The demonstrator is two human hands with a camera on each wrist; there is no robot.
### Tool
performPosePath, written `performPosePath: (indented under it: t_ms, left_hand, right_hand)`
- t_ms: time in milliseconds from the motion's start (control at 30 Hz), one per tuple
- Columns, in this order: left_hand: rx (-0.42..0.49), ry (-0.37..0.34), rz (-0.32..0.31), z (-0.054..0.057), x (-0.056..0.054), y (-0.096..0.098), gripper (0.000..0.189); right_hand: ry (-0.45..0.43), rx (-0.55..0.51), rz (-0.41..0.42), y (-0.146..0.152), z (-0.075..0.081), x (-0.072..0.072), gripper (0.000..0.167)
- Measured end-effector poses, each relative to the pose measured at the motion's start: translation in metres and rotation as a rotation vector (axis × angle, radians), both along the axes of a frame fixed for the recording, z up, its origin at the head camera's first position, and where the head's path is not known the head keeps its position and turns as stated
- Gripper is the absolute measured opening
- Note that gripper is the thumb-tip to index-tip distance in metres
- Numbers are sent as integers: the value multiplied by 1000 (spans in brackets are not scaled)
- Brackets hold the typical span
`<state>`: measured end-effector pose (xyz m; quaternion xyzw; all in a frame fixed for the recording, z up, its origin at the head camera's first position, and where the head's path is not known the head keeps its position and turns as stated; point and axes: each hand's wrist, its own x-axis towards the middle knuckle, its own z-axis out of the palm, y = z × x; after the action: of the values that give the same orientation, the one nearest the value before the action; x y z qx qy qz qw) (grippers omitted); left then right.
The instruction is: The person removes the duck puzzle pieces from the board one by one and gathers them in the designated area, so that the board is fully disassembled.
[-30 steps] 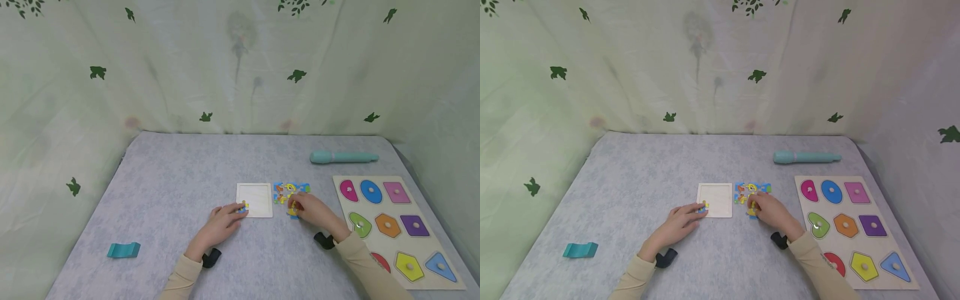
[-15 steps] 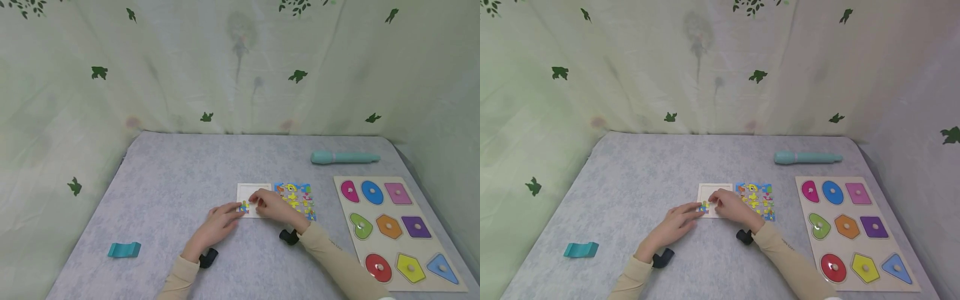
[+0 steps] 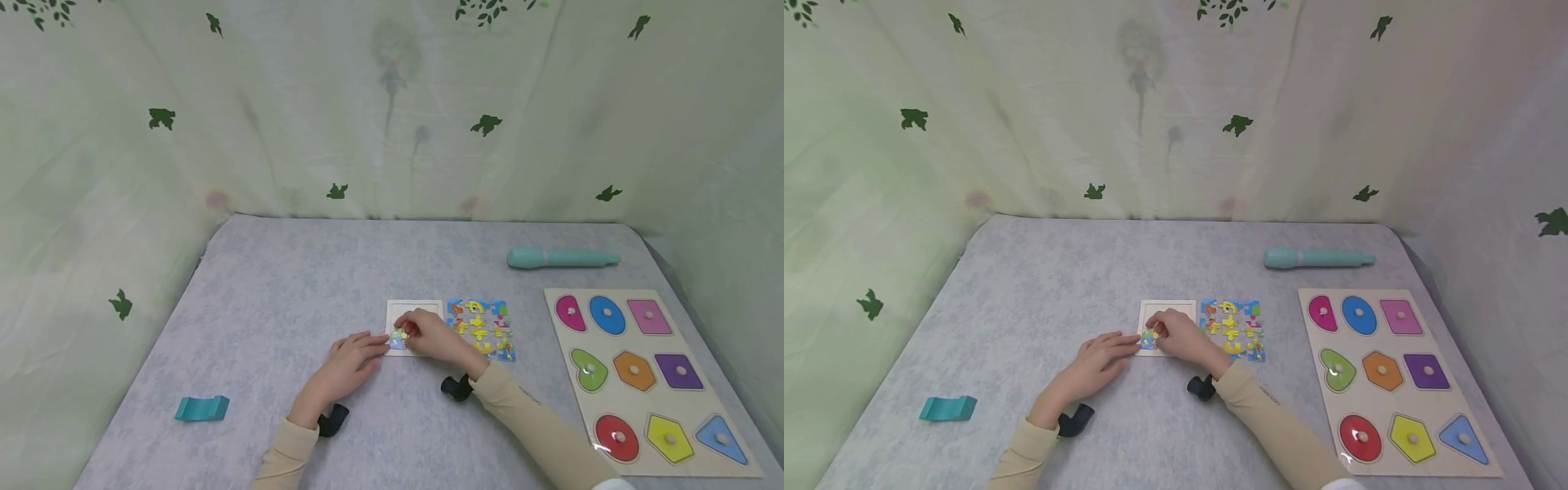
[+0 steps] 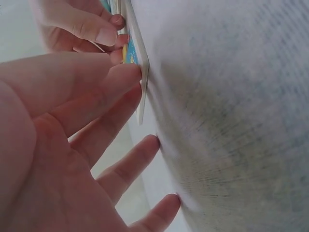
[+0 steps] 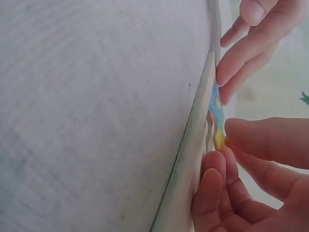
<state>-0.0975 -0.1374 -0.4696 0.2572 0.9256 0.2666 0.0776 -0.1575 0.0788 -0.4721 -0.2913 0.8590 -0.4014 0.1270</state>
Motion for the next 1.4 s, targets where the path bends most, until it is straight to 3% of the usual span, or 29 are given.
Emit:
performPosePath:
  t_ms: [300, 533, 933, 1167, 1400]
  left_hand:
    - [4, -6, 23, 1, 0, 0, 29]
    - [19, -26, 30, 0, 0, 0, 30]
    - [48, -37, 24, -1, 1, -1, 32]
    - [53, -43, 24, -1, 1, -2, 32]
    - [63, -51, 28, -2, 1, -2, 32]
  right_hand:
    - [13, -68, -24, -1, -3, -2, 22]
    - [-96, -119, -86, 24, 6, -6, 22]
    - [-126, -55, -113, 87, 4, -5, 12]
    - [-133, -27, -78, 95, 4, 0, 10]
    - [-58, 22, -80, 91, 2, 6, 13]
